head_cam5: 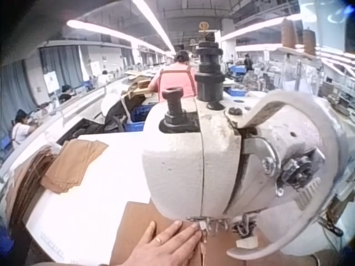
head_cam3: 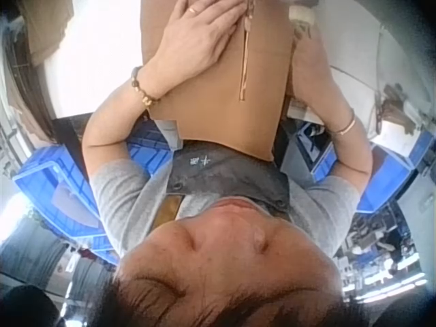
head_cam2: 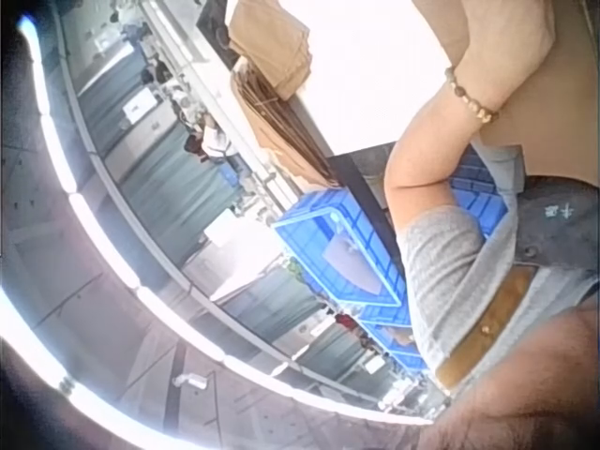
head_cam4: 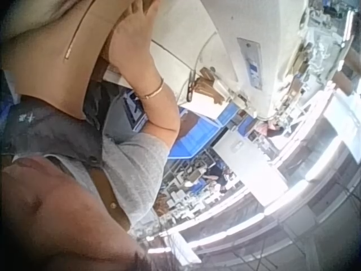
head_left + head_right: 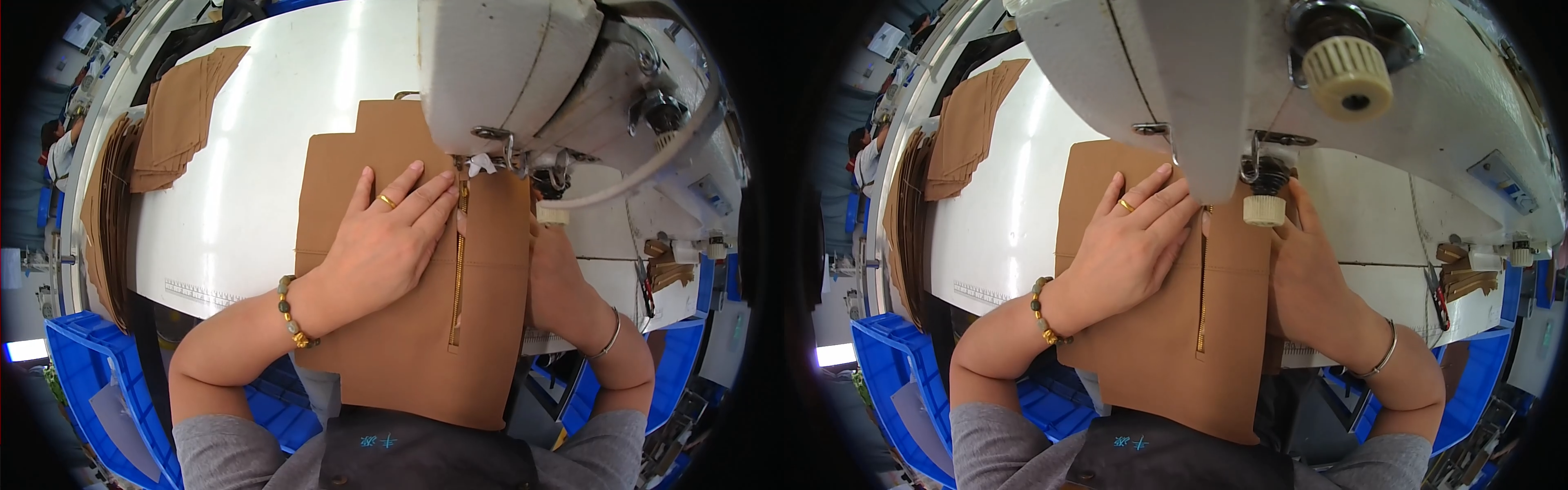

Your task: Sewing and assembling leather components using an industrial sewing machine.

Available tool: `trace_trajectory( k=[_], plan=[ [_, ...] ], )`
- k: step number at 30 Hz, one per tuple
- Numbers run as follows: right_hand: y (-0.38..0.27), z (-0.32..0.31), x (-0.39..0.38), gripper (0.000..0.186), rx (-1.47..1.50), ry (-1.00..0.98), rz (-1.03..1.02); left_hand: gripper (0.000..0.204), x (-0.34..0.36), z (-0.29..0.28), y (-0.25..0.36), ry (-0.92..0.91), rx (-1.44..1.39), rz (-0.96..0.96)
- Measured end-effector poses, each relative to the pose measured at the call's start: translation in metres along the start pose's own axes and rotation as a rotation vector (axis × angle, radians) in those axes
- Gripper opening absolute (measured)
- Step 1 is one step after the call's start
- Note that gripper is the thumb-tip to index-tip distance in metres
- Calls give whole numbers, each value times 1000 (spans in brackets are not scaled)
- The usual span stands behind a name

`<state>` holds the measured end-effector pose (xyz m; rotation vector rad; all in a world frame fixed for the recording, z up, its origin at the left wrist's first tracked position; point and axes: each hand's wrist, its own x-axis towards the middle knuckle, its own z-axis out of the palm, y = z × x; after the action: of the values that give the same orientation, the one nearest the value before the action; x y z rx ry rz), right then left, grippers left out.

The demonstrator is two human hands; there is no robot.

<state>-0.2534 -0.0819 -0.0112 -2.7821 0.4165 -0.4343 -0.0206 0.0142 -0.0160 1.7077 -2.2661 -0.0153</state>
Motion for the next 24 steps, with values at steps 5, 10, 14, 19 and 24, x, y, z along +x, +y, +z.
trace_trajectory(
  k=[5,10,14,19,24],
  plan=[
    [1,0,-2,70,-4,-16,-3,48,2,-3,-1,-30,4,-3],
    [0,-1,-3,70,-11,-22,-5,40,5,-7,0,23,11,13],
    [-4,-20,2,59,140,-112,54,38,6,-8,0,24,18,12],
    [4,-65,3,34,15,-372,122,40,5,-8,0,21,13,8],
    [4,-44,2,25,74,121,296,46,6,-9,0,21,6,16]
  ],
)
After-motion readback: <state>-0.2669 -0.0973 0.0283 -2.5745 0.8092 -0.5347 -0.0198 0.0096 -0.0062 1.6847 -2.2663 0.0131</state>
